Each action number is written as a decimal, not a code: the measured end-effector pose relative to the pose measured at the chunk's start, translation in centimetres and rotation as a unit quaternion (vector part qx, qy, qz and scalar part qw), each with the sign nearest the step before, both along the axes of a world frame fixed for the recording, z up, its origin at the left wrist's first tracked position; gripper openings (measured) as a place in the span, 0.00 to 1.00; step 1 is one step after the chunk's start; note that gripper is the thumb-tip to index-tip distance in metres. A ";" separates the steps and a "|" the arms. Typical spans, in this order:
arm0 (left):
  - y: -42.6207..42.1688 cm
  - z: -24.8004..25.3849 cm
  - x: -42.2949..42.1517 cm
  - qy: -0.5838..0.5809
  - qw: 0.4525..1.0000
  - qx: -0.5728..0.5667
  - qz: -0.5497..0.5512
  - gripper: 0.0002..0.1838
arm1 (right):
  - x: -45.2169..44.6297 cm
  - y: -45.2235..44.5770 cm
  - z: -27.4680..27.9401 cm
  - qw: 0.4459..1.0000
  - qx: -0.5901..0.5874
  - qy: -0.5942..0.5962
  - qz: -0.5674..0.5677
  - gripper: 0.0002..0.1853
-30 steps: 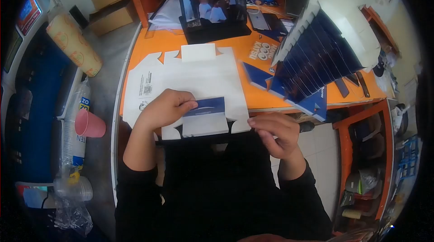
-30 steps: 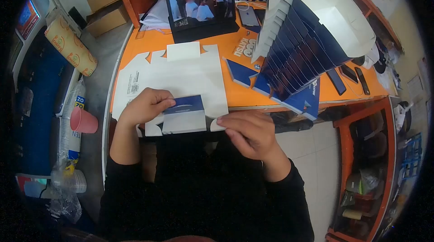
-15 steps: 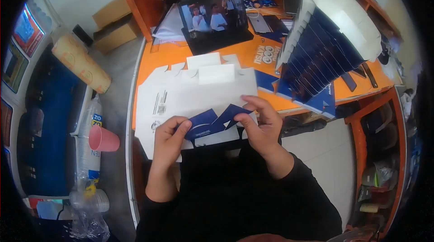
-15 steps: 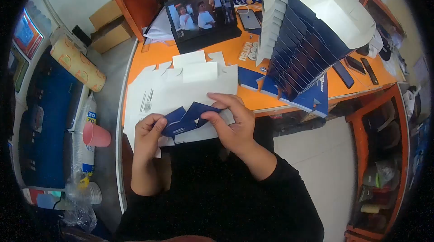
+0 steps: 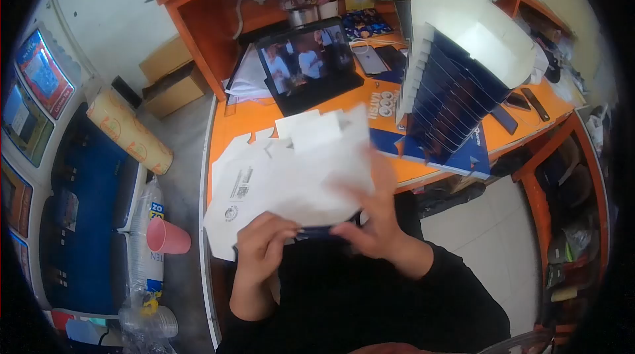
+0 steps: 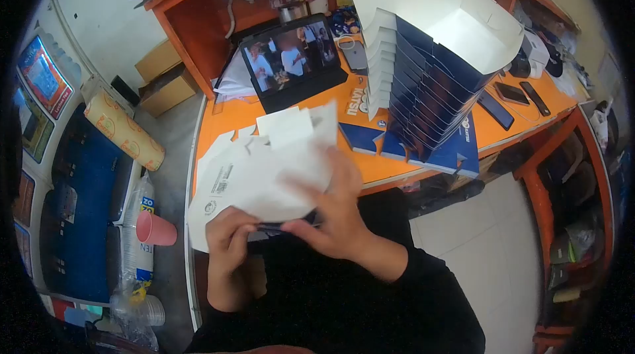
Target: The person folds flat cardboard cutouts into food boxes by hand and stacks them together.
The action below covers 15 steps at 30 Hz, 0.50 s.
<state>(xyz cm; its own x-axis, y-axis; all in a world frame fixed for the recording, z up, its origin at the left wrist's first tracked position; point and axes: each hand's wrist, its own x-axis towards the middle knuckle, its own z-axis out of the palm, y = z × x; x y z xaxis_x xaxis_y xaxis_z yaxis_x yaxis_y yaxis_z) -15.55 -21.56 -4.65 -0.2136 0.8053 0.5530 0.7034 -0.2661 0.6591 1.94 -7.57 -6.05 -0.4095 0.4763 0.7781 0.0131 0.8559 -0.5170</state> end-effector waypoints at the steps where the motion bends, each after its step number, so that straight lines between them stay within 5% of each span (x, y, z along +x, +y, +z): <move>1: -0.6 0.1 -0.5 0.003 0.999 0.023 -0.038 0.08 | 0.2 0.2 0.2 0.989 -0.140 0.047 0.026 0.38; 2: -1.5 0.1 -1.1 0.004 0.996 0.046 -0.074 0.10 | 0.4 0.4 0.4 0.954 -0.272 0.117 0.045 0.45; 3: -2.2 0.2 -1.6 0.006 0.992 0.068 -0.110 0.12 | 0.6 0.8 0.7 0.855 -0.473 0.180 0.116 0.53; 6: -2.5 1.9 -2.6 0.126 0.979 0.079 -0.143 0.13 | 1.5 2.9 1.2 0.709 -0.640 0.184 0.233 0.45; 9: -2.7 2.9 -2.8 0.181 0.981 0.072 -0.007 0.10 | 1.1 1.9 1.0 0.720 -0.551 0.301 0.294 0.36; 11: -1.6 2.9 -1.6 0.150 0.962 0.163 0.158 0.10 | 0.7 0.4 0.5 0.821 -0.400 0.269 0.307 0.28; 13: -2.1 2.5 -1.6 -0.053 0.982 0.171 0.052 0.25 | 0.1 -0.8 0.4 0.908 -0.189 0.197 0.319 0.23; 15: -1.4 3.5 0.8 -0.280 0.931 0.215 -0.093 0.31 | -0.7 -1.3 1.1 0.931 0.126 0.088 0.333 0.20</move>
<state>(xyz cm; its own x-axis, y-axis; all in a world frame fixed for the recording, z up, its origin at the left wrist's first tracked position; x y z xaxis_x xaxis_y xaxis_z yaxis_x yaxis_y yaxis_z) -14.78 -22.92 -1.19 -0.4438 0.5873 0.6768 0.1966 -0.6731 0.7130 1.24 -8.83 -4.96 -0.4048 -0.0431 0.9134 -0.6285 0.7386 -0.2437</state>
